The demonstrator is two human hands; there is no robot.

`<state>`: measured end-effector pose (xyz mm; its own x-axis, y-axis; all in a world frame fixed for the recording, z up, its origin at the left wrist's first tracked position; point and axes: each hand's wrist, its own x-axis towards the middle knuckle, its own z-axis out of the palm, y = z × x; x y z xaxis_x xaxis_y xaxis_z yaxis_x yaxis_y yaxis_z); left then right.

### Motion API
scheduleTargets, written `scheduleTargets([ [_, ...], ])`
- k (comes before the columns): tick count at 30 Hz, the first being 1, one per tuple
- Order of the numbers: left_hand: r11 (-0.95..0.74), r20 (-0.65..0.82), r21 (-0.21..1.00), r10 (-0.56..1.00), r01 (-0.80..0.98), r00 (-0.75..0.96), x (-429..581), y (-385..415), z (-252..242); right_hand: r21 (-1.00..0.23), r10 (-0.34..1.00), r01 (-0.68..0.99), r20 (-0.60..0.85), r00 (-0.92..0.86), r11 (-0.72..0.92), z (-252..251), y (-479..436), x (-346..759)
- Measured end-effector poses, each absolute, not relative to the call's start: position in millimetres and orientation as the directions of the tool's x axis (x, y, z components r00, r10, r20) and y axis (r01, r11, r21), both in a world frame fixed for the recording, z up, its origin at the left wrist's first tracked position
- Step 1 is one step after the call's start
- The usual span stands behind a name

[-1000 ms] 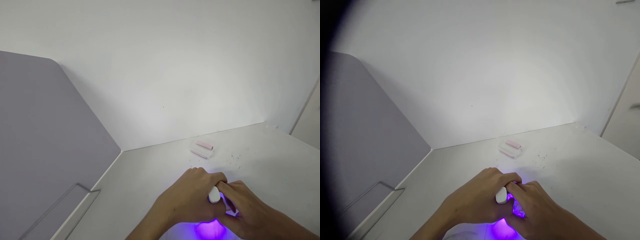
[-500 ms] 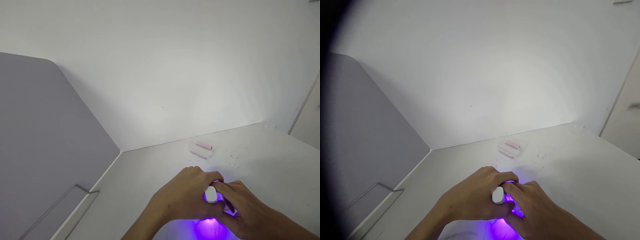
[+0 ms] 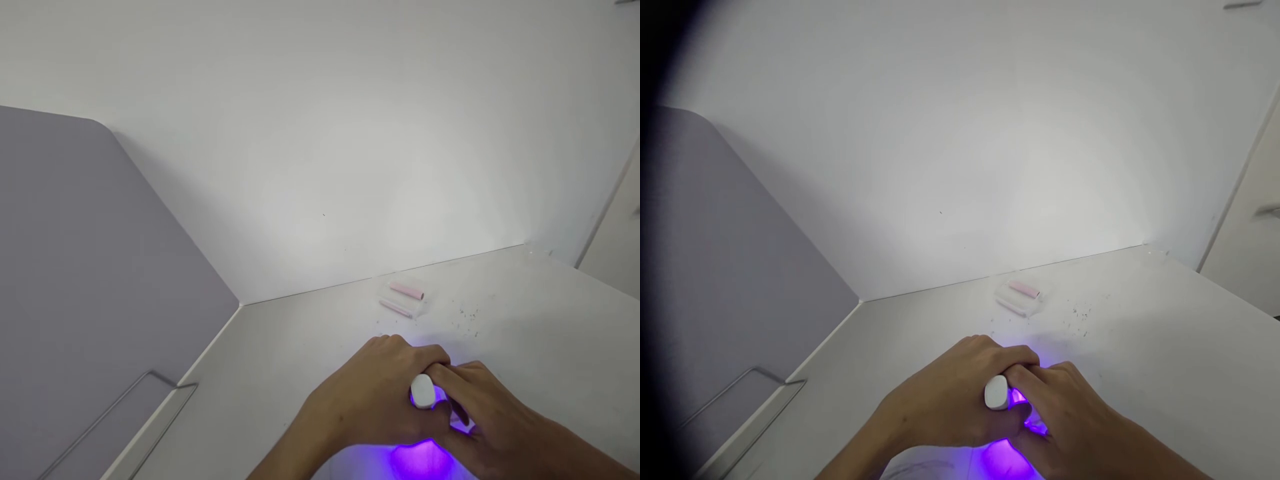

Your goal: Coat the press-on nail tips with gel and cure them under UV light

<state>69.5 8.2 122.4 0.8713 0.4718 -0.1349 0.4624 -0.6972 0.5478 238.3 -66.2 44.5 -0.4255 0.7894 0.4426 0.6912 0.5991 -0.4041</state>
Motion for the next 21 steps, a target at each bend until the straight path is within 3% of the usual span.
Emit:
scheduleTargets([
  [12, -0.709, -0.112, 0.555, 0.455, 0.436, 0.883, 68.6, 9.8, 115.8, -0.5, 0.772, 0.595, 0.485, -0.41, 0.63, 45.8, -63.2, 236.7],
  [21, -0.688, -0.089, 0.606, 0.441, 0.4, 0.893, 66.9, 9.4, 118.5, -0.61, 0.789, 0.505, 0.415, -0.452, 0.61, 52.9, -62.5, 236.5],
])
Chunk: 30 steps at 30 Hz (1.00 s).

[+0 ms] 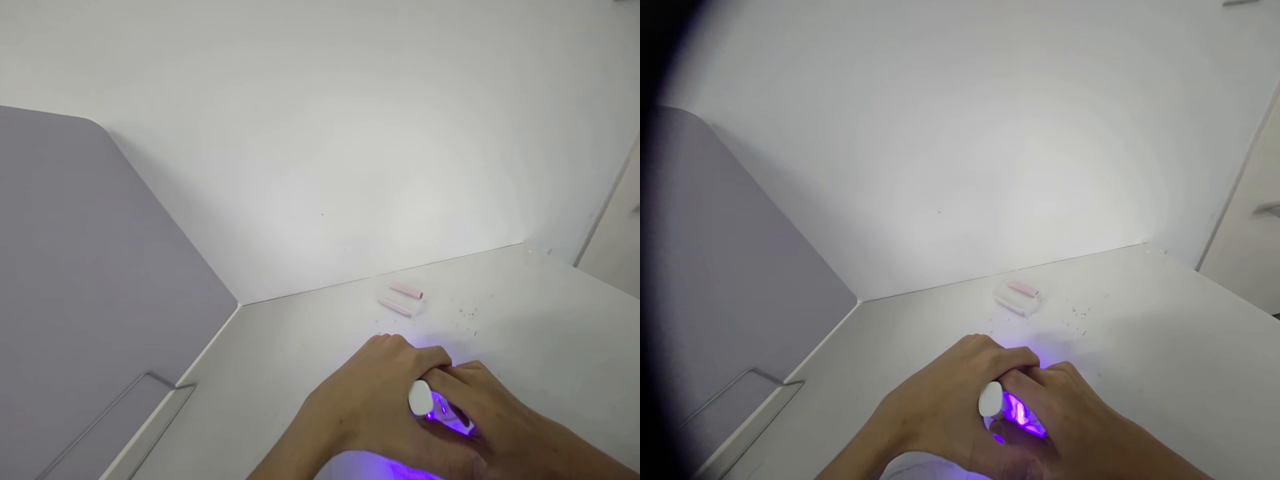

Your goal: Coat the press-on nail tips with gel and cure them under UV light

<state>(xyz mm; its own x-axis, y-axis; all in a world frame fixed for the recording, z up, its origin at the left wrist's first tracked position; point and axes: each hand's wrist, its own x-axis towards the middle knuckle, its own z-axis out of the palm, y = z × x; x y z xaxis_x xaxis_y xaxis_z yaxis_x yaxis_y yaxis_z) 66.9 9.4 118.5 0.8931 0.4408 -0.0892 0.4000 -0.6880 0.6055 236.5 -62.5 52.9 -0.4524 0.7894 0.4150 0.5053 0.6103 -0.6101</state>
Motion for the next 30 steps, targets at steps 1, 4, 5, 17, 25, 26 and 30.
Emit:
scheduleTargets([
  [1, -0.695, -0.083, 0.601, 0.437, 0.395, 0.896, 66.5, 9.5, 118.8, -0.614, 0.794, 0.508, 0.401, -0.458, 0.604, 53.2, -63.1, 236.6],
  [4, -0.713, -0.066, 0.583, 0.435, 0.389, 0.898, 65.8, 9.4, 119.4, -0.605, 0.809, 0.542, 0.377, -0.45, 0.583, 53.1, -64.4, 236.8],
  [5, -0.714, -0.069, 0.58, 0.437, 0.392, 0.897, 65.8, 9.2, 119.6, -0.598, 0.812, 0.552, 0.378, -0.446, 0.581, 52.7, -64.5, 237.1],
  [17, -0.697, -0.086, 0.597, 0.438, 0.398, 0.895, 66.0, 8.4, 120.3, -0.558, 0.76, 0.515, 0.48, -0.439, 0.65, 53.1, -63.3, 238.0],
  [25, -0.711, -0.067, 0.567, 0.463, 0.416, 0.884, 70.4, 6.0, 122.1, -0.41, 0.714, 0.617, 0.582, -0.39, 0.672, 51.7, -66.3, 236.3],
  [26, -0.71, -0.063, 0.567, 0.469, 0.418, 0.881, 70.7, 5.5, 121.3, -0.377, 0.709, 0.646, 0.591, -0.384, 0.664, 51.4, -66.4, 236.1],
  [30, -0.705, -0.042, 0.578, 0.478, 0.412, 0.877, 70.7, 5.0, 117.8, -0.308, 0.697, 0.694, 0.605, -0.385, 0.651, 52.4, -66.0, 235.7],
])
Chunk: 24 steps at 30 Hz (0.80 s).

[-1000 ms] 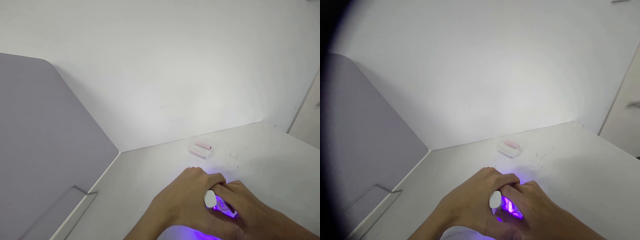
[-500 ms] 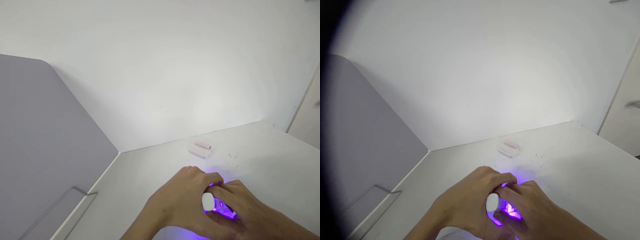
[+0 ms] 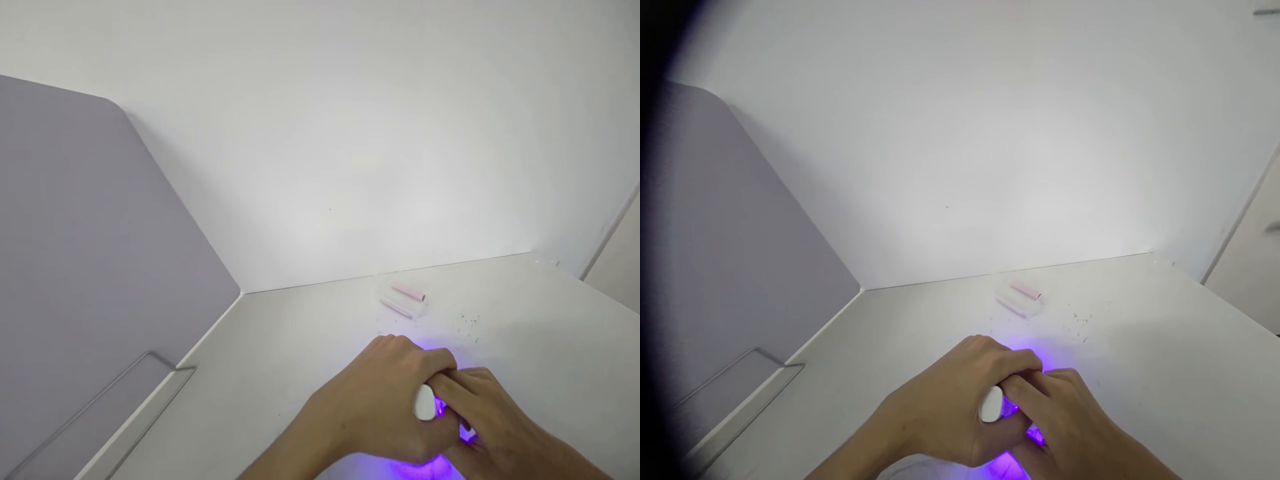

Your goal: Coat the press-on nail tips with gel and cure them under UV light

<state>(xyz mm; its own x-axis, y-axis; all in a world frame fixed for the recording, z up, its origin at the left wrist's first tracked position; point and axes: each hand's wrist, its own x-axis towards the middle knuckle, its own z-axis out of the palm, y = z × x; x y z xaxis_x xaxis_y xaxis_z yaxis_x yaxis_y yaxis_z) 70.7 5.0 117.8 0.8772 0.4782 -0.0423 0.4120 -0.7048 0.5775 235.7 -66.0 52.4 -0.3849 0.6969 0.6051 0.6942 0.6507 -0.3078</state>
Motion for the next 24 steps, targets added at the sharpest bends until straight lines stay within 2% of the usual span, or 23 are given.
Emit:
scheduleTargets([
  [18, -0.687, 0.035, 0.614, 0.516, 0.388, 0.856, 73.8, 7.6, 106.3, -0.373, 0.758, 0.684, 0.495, -0.424, 0.626, 36.9, -64.4, 246.0],
  [24, -0.68, 0.013, 0.606, 0.527, 0.413, 0.85, 74.8, 8.4, 105.4, -0.419, 0.788, 0.686, 0.472, -0.395, 0.595, 31.1, -62.4, 247.1],
])
